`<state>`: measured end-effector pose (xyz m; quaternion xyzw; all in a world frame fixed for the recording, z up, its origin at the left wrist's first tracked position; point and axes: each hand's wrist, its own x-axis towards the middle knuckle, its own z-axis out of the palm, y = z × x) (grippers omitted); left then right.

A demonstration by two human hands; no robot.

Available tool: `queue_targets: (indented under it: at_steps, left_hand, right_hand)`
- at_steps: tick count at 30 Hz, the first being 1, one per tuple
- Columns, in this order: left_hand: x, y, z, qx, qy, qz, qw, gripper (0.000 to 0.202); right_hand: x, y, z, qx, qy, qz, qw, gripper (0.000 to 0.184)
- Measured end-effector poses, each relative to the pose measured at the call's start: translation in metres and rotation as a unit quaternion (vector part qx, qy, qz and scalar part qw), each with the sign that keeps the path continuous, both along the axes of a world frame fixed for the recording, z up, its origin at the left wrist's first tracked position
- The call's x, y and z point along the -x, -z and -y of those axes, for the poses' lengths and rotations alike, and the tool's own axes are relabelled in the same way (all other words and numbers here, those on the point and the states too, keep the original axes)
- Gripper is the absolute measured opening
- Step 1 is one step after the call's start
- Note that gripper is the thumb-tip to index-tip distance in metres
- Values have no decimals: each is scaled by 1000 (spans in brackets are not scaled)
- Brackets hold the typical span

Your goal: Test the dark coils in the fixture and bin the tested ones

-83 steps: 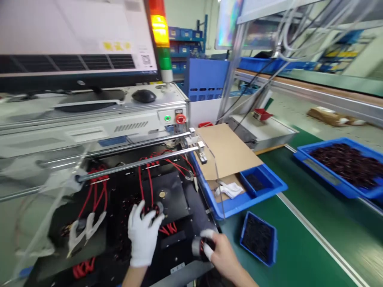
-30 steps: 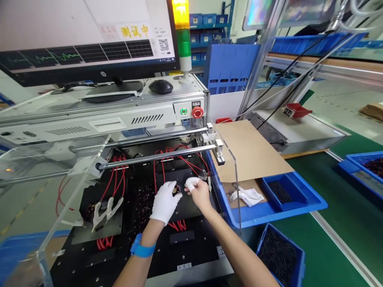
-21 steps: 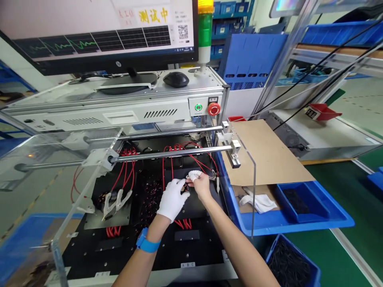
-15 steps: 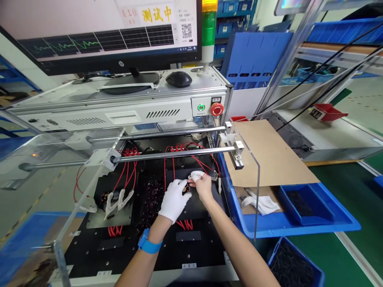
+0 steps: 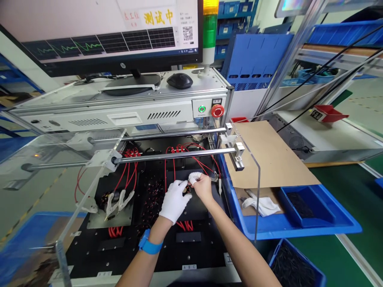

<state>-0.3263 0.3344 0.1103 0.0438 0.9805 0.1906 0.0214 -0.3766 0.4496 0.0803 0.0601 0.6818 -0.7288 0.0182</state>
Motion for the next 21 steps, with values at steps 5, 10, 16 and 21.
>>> queue_targets:
  at_steps: [5, 10, 16, 21]
  left_hand:
    - [0, 2, 1, -9, -3, -7, 1000, 55]
    - [1, -1, 2, -19, 3, 11, 1000, 50]
    - [2, -2, 2, -29, 5, 18, 999, 49]
    - [1, -2, 3, -32, 5, 18, 999, 50]
  right_hand:
    - [2, 3, -2, -72, -35, -3, 997, 26]
    - [3, 7, -11, -102, -57, -8, 993, 31]
    - [-3, -5, -28, -249, -38, -181, 951, 23]
    - [-6, -7, -28, -446, -113, -275, 844, 28]
